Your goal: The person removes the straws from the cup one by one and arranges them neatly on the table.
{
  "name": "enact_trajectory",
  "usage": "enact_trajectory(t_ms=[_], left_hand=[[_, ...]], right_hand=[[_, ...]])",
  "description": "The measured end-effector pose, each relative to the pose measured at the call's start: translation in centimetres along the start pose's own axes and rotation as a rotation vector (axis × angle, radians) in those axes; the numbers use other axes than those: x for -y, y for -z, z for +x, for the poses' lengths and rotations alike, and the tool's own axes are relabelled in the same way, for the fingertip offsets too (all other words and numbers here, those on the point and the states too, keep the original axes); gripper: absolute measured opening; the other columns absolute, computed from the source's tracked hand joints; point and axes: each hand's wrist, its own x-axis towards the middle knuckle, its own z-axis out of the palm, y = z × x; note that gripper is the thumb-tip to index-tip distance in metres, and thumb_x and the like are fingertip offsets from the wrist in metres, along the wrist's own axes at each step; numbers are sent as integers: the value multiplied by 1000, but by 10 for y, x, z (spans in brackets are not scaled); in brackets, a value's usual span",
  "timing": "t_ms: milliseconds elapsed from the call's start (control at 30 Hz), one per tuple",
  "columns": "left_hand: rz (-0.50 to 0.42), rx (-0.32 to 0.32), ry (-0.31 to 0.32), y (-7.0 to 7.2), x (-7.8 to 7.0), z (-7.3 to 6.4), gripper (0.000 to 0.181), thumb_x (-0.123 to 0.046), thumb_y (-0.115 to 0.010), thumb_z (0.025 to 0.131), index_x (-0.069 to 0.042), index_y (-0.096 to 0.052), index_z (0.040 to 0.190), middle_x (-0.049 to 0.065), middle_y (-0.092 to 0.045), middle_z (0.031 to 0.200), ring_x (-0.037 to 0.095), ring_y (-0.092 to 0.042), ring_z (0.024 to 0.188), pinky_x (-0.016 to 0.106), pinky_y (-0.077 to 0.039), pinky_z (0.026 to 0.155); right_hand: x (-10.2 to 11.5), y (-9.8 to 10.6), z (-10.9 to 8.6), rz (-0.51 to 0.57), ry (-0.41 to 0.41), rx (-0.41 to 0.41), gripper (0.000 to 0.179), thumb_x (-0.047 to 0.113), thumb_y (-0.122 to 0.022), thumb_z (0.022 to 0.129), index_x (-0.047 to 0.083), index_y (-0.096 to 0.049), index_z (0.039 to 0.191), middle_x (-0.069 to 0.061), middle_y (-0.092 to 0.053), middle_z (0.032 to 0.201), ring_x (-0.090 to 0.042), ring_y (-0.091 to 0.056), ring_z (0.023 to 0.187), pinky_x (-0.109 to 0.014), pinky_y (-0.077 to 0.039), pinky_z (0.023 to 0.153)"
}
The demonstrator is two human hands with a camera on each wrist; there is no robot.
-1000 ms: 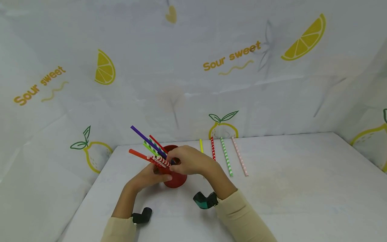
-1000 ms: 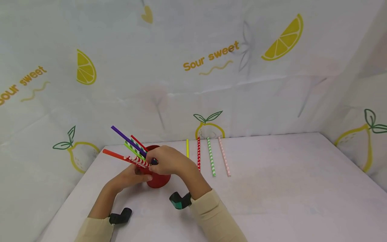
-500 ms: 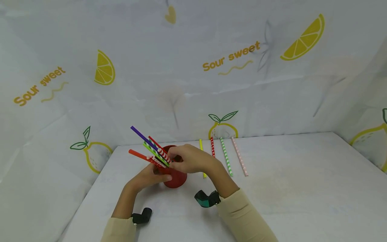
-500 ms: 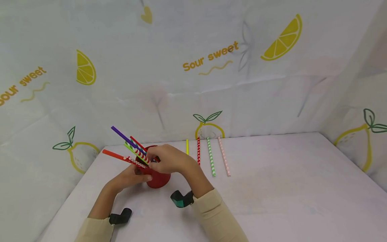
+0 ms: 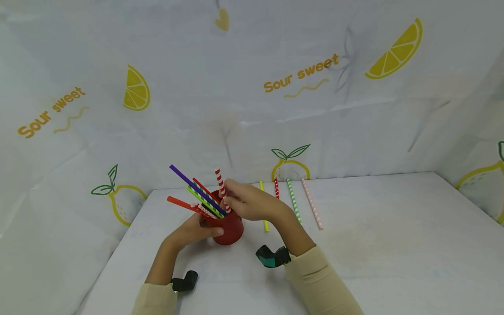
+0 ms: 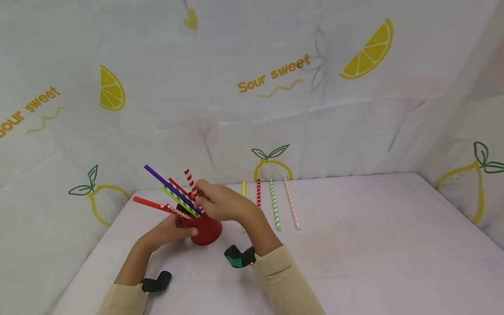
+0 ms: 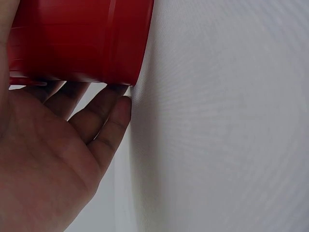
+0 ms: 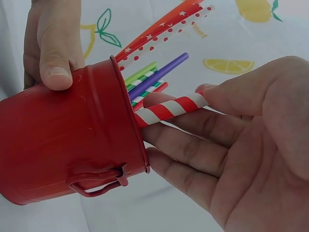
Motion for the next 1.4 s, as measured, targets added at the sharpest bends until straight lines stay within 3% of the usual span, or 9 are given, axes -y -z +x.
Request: enact_trajectory(t_ms=[100, 300, 533, 767, 1200, 1400], left_hand=[[2, 9, -7, 1, 2, 1, 77, -33, -82, 84, -21, -41, 148, 3, -55, 139, 29, -48, 131, 48, -49, 99], [-28, 39, -46, 1, 4, 3, 77, -30, -81, 86, -24, -38, 150, 3, -53, 141, 28, -46, 132, 46, -48, 100], [-32, 43, -51, 1, 3, 3, 78, -29, -81, 86, -24, -37, 151, 4, -52, 142, 29, -46, 132, 47, -48, 101], [7, 16, -16, 1, 4, 3, 78, -33, -82, 84, -21, -39, 149, 3, -54, 141, 30, -46, 132, 48, -49, 100], [22, -24, 41, 1, 4, 4, 80, -36, -86, 79, -22, -43, 146, 0, -56, 136, 28, -49, 130, 48, -52, 95], [-1, 0, 7, 1, 4, 4, 80, -33, -85, 81, -22, -41, 147, 1, -55, 138, 29, -47, 130, 47, -52, 95]], right_hand=[[0, 0, 0, 20, -2, 2, 4, 6, -48, 104, 6, -45, 101, -7, -54, 76, -14, -48, 61, -25, -41, 55], [0, -1, 1, 1, 38, -5, 15, -5, -49, 100, 3, -48, 113, -8, -63, 100, -20, -60, 90, -25, -52, 72], [-2, -1, 1, -1, 112, -59, 19, -6, -52, 99, 2, -53, 116, -9, -65, 109, -19, -63, 100, -25, -54, 82], [-1, 0, 1, 84, 143, -101, 20, -5, -49, 100, 3, -51, 119, -13, -62, 105, -25, -61, 98, -29, -54, 81], [8, 8, -3, 67, 160, -193, 25, -2, -54, 100, 5, -51, 123, -5, -62, 111, -19, -61, 101, -30, -54, 88], [11, 13, -6, 100, 188, -243, 26, -4, -53, 99, 4, -51, 125, -9, -62, 105, -20, -61, 99, -33, -54, 90]])
